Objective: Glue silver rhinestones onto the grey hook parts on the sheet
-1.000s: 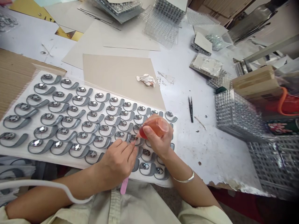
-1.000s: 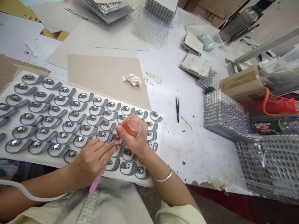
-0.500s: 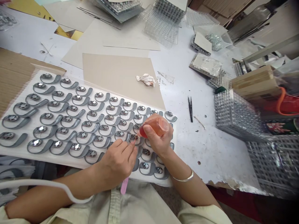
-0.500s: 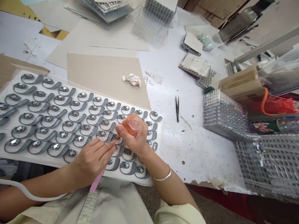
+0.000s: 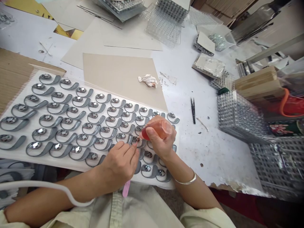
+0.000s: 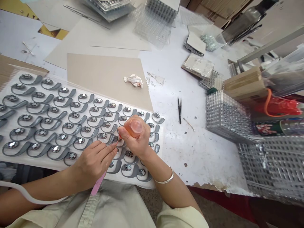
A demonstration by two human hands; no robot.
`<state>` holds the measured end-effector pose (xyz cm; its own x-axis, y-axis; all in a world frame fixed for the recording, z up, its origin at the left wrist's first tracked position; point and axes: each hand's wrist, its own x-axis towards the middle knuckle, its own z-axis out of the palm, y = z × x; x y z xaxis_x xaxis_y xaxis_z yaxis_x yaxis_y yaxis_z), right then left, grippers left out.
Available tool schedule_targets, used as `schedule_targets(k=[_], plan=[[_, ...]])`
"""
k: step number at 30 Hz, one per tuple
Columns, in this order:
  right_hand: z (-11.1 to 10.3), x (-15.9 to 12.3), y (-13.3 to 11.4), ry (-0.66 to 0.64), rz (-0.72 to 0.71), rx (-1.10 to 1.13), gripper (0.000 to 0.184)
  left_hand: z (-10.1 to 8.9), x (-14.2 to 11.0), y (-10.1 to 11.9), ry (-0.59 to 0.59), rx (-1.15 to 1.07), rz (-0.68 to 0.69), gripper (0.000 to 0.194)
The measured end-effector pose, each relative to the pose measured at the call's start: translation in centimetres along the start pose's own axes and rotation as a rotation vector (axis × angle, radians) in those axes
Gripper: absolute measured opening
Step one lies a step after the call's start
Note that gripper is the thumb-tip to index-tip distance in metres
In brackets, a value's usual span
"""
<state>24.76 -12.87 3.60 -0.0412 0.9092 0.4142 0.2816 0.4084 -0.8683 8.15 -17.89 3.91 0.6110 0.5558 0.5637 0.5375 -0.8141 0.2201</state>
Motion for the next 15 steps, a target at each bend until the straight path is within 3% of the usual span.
schedule_targets(k=[15], plan=[[-0.08,-0.02,0.13,-0.023,-0.023,0.012,0.019,0.02,0.01,0.04,0.003,-0.006,-0.001,0.019]])
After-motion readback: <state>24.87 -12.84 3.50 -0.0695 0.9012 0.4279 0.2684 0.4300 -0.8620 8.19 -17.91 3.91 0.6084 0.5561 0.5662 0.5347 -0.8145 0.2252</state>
